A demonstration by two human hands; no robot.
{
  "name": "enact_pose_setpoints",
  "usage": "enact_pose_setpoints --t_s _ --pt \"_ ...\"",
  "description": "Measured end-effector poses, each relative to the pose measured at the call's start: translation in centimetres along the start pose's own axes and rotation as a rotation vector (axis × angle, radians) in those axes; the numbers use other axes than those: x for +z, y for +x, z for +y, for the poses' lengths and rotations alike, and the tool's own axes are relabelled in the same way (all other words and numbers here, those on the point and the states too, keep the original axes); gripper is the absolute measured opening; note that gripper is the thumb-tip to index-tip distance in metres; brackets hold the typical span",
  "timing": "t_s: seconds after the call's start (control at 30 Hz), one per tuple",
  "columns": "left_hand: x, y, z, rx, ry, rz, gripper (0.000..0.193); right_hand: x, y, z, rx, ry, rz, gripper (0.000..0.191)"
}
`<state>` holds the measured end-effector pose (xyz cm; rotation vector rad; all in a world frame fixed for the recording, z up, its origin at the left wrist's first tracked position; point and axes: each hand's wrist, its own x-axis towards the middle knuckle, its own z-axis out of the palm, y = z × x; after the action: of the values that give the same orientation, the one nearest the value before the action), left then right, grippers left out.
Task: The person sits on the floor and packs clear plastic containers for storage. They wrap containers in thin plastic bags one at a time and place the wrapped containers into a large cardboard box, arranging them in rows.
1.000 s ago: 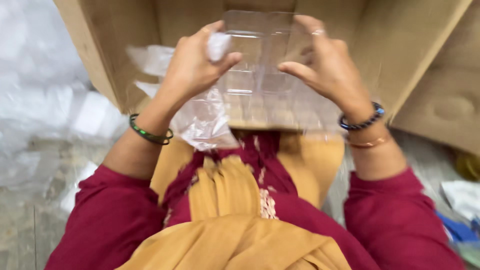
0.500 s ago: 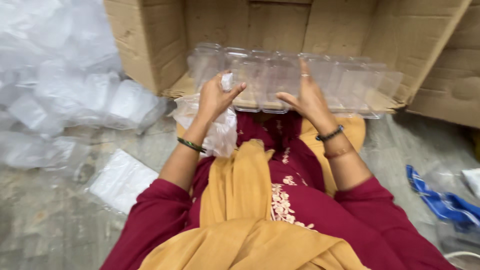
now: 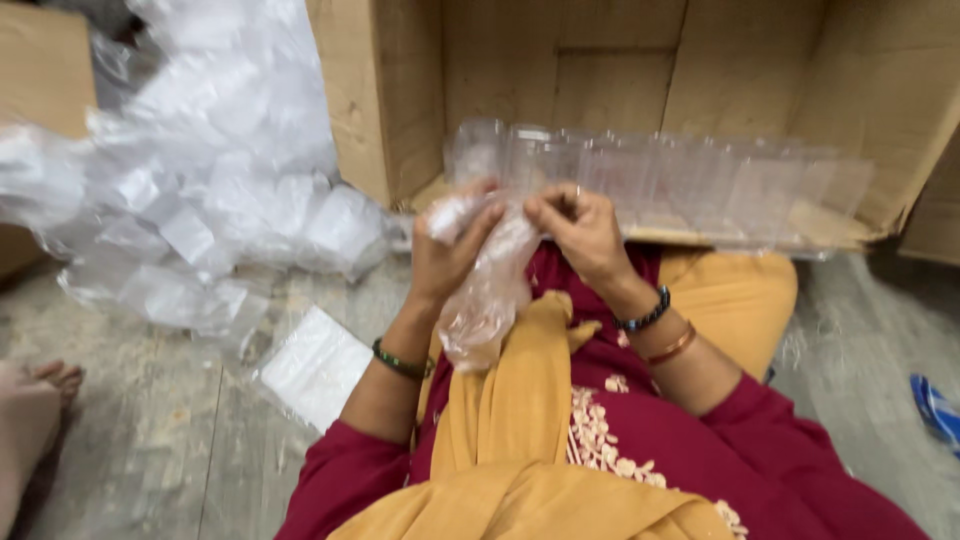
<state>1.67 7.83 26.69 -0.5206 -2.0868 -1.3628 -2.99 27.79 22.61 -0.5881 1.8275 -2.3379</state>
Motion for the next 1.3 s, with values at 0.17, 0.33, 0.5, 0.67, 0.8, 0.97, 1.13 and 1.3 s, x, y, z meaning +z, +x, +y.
enact_pose_setpoints --t_s 0.17,0.33,0.5,0.67,0.8,0.97,1.13,1.3 --pt "1.4 -2.2 -3.3 -0.282 -0.145 -0.059 0.018 -0.8 -0.9 1.9 -0.001 0.060 0.003 0.012" --pt "4.7 -4.4 -8.2 -0.487 -0.549 -0.139 0.011 -2.7 -1.2 4.9 0.265 0.539 -0.020 0.009" --pt "5.4 -7.6 -10.3 -0.514 -0.749 -0.278 0.026 -2.9 -3.2 5.9 0.438 0.727 -0.098 0.014" --pt "4.5 -8.8 -8.9 -0.853 -0.882 -0.396 0.033 -3.9 -5.2 6.9 0.493 0.547 -0.063 0.013" --pt "3.3 -8.6 -7.2 -1.092 -0.681 -0.455 0.034 -5.8 -5.4 7.9 0.485 0.472 -0.222 0.018" --pt "0.6 -8.5 -7.8 -0.846 -0.851 -0.429 0.026 -8.3 -4.9 5.6 0.400 0.044 -0.279 0.014" --pt "2.5 -0.5 -15.1 -0.613 -0.781 -0.556 0.023 -9.4 1.2 3.7 -0.149 -0.705 0.109 0.014" --pt "10.5 4.3 -17.6 -0.725 -0.450 -0.220 0.029 -7.5 6.7 5.8 -0.362 -1.522 0.339 0.011"
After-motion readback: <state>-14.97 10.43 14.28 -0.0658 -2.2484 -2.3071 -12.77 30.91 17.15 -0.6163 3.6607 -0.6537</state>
